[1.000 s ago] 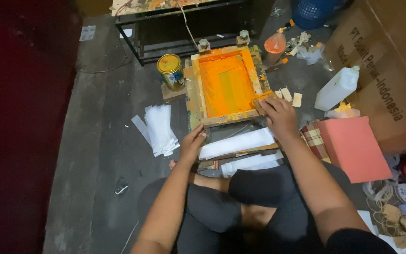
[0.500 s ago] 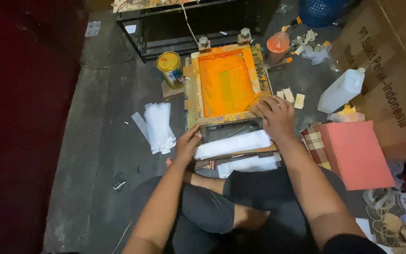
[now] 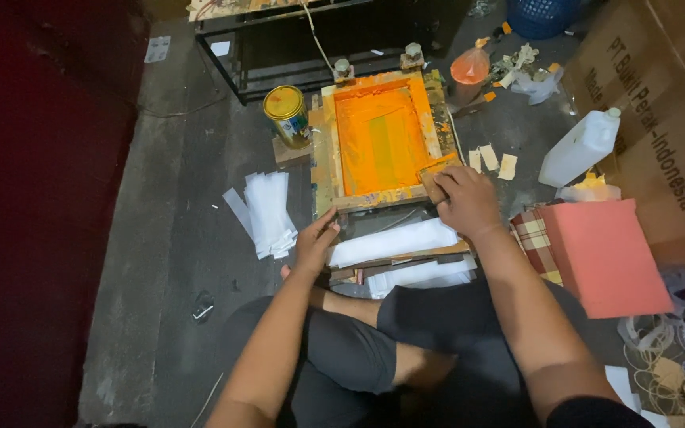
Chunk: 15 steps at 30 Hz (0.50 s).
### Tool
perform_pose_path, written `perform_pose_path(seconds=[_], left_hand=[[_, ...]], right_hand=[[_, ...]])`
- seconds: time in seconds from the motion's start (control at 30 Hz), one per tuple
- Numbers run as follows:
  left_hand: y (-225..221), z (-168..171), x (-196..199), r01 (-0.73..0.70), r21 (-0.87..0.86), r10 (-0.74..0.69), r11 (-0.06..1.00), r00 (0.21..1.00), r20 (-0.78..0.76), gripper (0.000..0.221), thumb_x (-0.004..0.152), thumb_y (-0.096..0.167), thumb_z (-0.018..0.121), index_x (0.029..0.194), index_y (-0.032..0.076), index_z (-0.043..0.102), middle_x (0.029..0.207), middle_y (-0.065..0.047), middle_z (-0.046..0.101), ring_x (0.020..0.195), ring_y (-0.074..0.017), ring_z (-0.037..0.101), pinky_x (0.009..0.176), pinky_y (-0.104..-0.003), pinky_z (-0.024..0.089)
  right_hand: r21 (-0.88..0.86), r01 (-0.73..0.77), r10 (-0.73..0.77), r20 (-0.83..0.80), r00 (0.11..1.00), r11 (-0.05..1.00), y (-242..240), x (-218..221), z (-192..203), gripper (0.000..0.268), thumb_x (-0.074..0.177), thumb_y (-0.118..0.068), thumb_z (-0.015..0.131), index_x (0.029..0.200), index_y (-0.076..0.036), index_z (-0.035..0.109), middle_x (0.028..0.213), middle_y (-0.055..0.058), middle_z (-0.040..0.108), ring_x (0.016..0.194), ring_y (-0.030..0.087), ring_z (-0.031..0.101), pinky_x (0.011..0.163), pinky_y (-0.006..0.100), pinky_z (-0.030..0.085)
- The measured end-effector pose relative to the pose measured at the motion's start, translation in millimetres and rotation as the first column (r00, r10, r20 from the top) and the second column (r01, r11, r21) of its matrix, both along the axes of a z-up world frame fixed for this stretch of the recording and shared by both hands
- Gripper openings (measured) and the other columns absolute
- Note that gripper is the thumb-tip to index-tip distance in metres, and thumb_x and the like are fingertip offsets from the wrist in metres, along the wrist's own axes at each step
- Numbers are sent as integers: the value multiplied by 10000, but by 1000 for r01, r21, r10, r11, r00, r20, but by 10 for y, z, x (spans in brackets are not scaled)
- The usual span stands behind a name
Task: Manually screen printing orange ink onto small white paper strips using a screen frame and squeegee.
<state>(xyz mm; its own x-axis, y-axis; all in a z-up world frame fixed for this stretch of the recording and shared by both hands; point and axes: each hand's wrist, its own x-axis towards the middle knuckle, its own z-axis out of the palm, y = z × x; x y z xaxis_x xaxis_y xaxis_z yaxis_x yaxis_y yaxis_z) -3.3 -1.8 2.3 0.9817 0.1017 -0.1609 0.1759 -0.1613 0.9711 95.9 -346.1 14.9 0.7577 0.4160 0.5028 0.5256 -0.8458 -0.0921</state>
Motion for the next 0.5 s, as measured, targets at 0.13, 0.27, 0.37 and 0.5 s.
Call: perform_pose_path(seconds=[0.13, 0.27, 0.37, 0.5], left_hand=[[2, -18, 4, 2, 10, -2, 1000, 1000, 1, 513, 968, 284, 644, 1468, 170, 617, 1489, -261, 551, 1391, -441, 495, 1140, -540, 412], [-5, 8, -9, 4, 7, -4, 1000, 1000, 5, 510, 973, 268, 635, 1470, 156, 611, 1506, -261, 534, 1389, -450, 494, 1139, -543, 410], [-8, 16, -17, 6, -1, -6, 1000, 1000, 16, 514, 967, 272, 634, 1466, 151, 611, 1504, -261, 538, 1383, -451, 499, 1139, -537, 412], [-2, 11, -8, 13, 1, -13, 1000, 999, 31, 516, 969, 278, 633, 1466, 141, 606, 1505, -248, 542, 1374, -445, 510, 1131, -534, 418]], right_hand=[[-15, 12, -13, -67, 998, 1000, 11, -36, 36, 456, 818, -256, 683, 1260, -159, 732, 1276, 43, 662, 1279, 283, 593, 1026, 489, 474], [-33, 31, -32, -52, 998, 999, 31, -55, 54, 448, 844, -252, 676, 1279, -159, 722, 1307, 41, 649, 1307, 270, 571, 1048, 464, 461], [-20, 12, -13, -35, 999, 1000, 20, -34, 27, 432, 855, -237, 682, 1274, -140, 725, 1319, 53, 652, 1312, 279, 570, 1053, 447, 459], [6, -23, 23, -46, 999, 1000, 13, -22, 18, 418, 868, -220, 680, 1267, -105, 728, 1322, 92, 660, 1317, 301, 570, 1076, 442, 455]])
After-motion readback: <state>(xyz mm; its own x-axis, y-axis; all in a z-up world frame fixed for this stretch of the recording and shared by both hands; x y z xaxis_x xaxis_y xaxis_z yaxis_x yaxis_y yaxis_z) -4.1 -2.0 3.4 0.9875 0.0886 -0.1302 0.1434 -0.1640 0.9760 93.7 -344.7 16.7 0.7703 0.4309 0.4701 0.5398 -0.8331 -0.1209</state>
